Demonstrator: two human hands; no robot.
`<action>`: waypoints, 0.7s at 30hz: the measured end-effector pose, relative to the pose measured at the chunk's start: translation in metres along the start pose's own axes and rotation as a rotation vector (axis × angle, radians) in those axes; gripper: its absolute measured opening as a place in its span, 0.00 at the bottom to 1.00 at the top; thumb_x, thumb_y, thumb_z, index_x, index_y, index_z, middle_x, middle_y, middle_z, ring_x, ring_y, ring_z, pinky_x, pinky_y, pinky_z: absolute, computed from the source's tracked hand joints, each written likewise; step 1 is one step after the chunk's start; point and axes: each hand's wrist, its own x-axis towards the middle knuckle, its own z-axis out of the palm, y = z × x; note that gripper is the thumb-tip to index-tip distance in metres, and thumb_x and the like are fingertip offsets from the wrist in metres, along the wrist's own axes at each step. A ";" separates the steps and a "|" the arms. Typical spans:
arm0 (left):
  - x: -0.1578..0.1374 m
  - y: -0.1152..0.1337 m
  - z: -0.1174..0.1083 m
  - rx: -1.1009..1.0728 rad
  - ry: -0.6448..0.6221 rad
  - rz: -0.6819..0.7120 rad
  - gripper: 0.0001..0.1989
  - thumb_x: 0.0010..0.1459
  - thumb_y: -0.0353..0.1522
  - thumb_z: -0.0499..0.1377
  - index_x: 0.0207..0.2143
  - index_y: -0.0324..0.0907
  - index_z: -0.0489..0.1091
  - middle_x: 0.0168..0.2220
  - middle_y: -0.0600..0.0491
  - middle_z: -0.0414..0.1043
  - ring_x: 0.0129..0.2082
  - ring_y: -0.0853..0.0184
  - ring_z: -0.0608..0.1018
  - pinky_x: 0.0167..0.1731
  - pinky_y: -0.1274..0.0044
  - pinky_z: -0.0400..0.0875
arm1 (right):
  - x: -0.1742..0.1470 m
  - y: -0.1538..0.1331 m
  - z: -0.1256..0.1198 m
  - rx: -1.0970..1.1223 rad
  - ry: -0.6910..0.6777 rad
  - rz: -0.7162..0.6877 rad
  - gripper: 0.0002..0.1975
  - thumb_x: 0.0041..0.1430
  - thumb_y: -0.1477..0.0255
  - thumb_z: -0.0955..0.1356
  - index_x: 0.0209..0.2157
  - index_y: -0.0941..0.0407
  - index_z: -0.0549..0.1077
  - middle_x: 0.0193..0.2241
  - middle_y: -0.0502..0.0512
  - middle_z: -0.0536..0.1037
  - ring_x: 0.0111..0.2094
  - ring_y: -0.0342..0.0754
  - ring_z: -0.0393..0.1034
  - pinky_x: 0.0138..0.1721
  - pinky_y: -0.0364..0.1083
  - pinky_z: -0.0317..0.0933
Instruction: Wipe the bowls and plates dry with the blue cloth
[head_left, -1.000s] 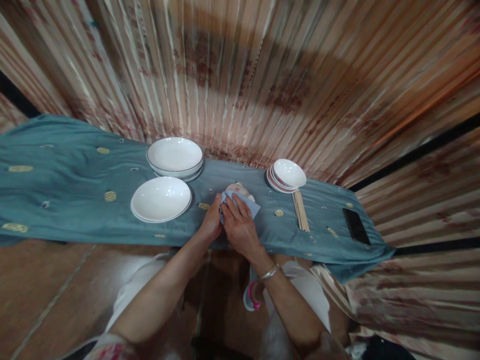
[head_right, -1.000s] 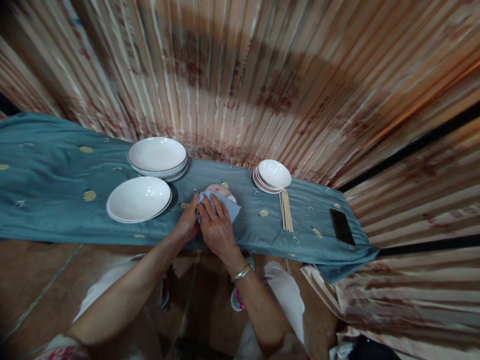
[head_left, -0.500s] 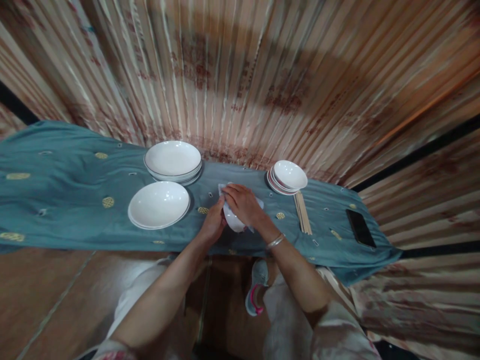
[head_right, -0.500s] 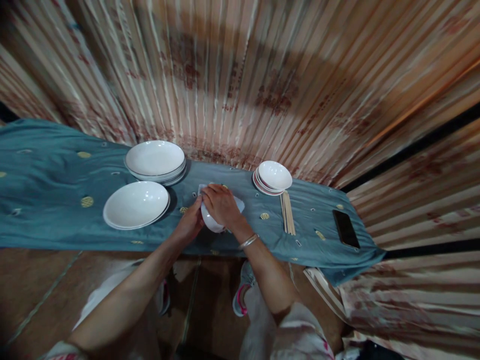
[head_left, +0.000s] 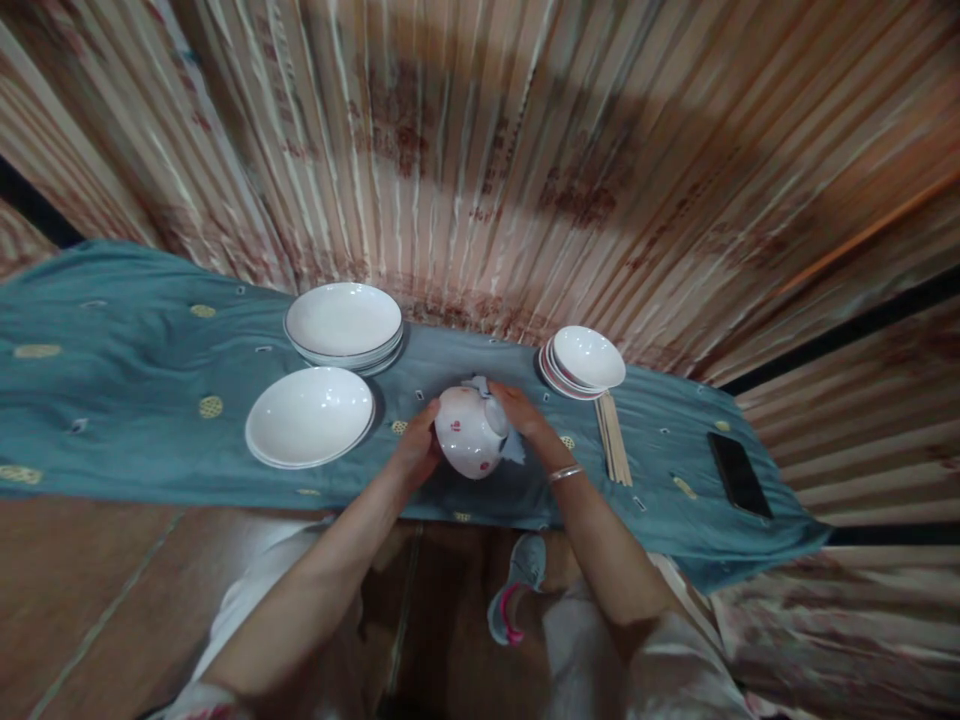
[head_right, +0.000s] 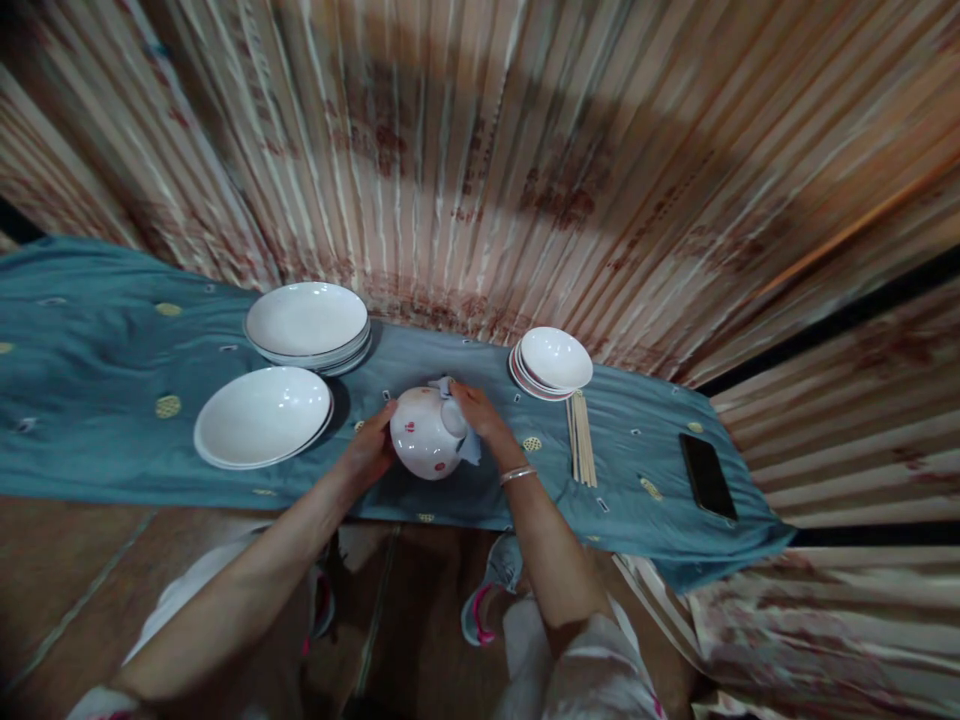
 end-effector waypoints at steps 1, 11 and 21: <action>0.002 0.001 0.000 -0.004 0.016 -0.028 0.12 0.60 0.36 0.59 0.38 0.36 0.75 0.29 0.49 0.78 0.31 0.62 0.80 0.36 0.73 0.74 | -0.007 0.006 0.001 0.007 0.017 0.013 0.18 0.58 0.56 0.66 0.24 0.54 0.77 0.24 0.49 0.79 0.35 0.50 0.74 0.48 0.51 0.67; 0.024 0.002 -0.001 -0.108 0.149 -0.136 0.08 0.62 0.30 0.56 0.38 0.37 0.75 0.25 0.50 0.77 0.24 0.64 0.77 0.31 0.74 0.74 | -0.093 0.026 0.018 0.022 0.294 0.024 0.26 0.65 0.54 0.56 0.49 0.56 0.75 0.50 0.62 0.78 0.54 0.56 0.71 0.58 0.55 0.61; 0.018 0.004 0.006 -0.111 0.163 -0.194 0.15 0.66 0.32 0.51 0.45 0.32 0.74 0.27 0.49 0.78 0.23 0.65 0.78 0.31 0.75 0.75 | -0.155 0.023 0.067 -0.466 0.369 -0.399 0.30 0.70 0.70 0.57 0.70 0.60 0.44 0.70 0.68 0.49 0.71 0.56 0.38 0.66 0.64 0.50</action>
